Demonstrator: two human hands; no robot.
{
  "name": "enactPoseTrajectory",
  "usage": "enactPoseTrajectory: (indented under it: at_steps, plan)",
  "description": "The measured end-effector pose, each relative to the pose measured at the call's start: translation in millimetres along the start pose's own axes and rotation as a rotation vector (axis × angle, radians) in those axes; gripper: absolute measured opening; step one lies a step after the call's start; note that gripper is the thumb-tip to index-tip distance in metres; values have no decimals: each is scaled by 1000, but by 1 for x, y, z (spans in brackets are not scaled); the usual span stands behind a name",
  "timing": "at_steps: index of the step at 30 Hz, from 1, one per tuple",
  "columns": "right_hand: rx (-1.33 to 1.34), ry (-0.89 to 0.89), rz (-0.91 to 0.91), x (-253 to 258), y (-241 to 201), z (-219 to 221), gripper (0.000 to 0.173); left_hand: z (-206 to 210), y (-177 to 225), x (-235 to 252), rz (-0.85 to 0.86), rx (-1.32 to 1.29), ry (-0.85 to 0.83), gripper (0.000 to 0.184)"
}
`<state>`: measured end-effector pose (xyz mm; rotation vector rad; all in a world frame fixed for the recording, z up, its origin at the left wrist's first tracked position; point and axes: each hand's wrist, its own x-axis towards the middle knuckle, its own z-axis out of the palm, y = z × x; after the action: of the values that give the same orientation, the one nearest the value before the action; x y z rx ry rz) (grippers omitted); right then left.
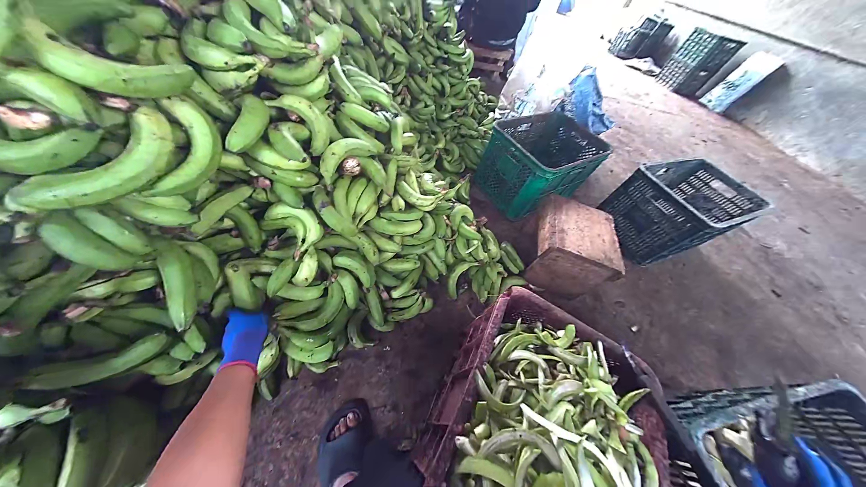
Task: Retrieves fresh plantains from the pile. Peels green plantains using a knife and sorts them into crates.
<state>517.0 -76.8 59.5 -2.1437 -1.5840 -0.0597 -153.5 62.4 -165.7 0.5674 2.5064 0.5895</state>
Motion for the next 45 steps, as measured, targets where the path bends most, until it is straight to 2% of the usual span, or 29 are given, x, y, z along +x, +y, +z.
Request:
enactPoseTrajectory:
  at_steps: [3,5,7,9,11,13,15,17,19,21,22,24,25,27,30,34,35,37,38,39,41,43,45]
  plan:
    - [66,-44,-91,-10,-15,-7,69,-17,-5,-8,51,-130,-13,61]
    - [130,-116,-189,-22,-35,-15,67,-35,-4,-31,132,-227,-30,60]
    - [200,-187,-293,-34,-52,-17,65,-56,13,-82,267,-334,-135,57]
    - [310,-258,-397,-45,-69,-12,62,-74,43,-153,426,-352,-360,54]
    - [434,-279,-518,-56,-79,-1,60,-88,76,-226,640,-231,-606,50]
    - [575,-286,-589,-65,-86,2,59,-96,109,-297,947,-15,-756,49]
    - [719,-200,-620,-69,-83,0,55,-99,135,-361,1265,103,-816,46]
    - [894,-37,-526,-73,-75,-10,53,-100,149,-412,1414,46,-850,44]
    - [1051,107,-244,-81,-71,-27,56,-87,150,-445,1368,-195,-896,49]
    - [1130,91,35,-86,-75,-41,55,-62,142,-470,1206,-360,-1019,63]
    - [1143,27,92,-86,-75,-42,55,-49,137,-480,1112,-405,-1079,67]
    - [1115,-165,67,-84,-69,-40,61,-25,129,-491,905,-570,-1128,60]
    - [1070,-259,47,-79,-65,-38,63,-14,127,-488,854,-658,-1113,59]
    - [889,-352,40,-74,-61,-38,61,-1,128,-472,911,-682,-985,66]
    - [607,-371,36,-75,-62,-40,56,-2,130,-457,1032,-621,-847,73]
    - [714,-164,-70,-87,-60,-31,47,-3,124,-459,1114,-577,-814,68]
    - [675,-243,-54,-89,-59,-31,45,-3,123,-460,1110,-593,-832,66]
    - [436,-697,89,-80,-55,-26,44,-4,120,-458,1078,-679,-929,68]
    - [340,-864,127,-76,-52,-17,47,-6,120,-455,1067,-734,-1002,69]
    - [323,-912,125,-74,-50,-11,48,-10,122,-452,1048,-781,-1083,70]
    - [416,-781,26,-75,-44,-16,45,-18,125,-449,939,-832,-1155,71]
    - [497,-554,-178,-81,-36,-15,49,-21,127,-444,853,-821,-1101,67]
    - [489,-298,-440,-87,-35,-12,54,-21,130,-439,839,-800,-1065,48]
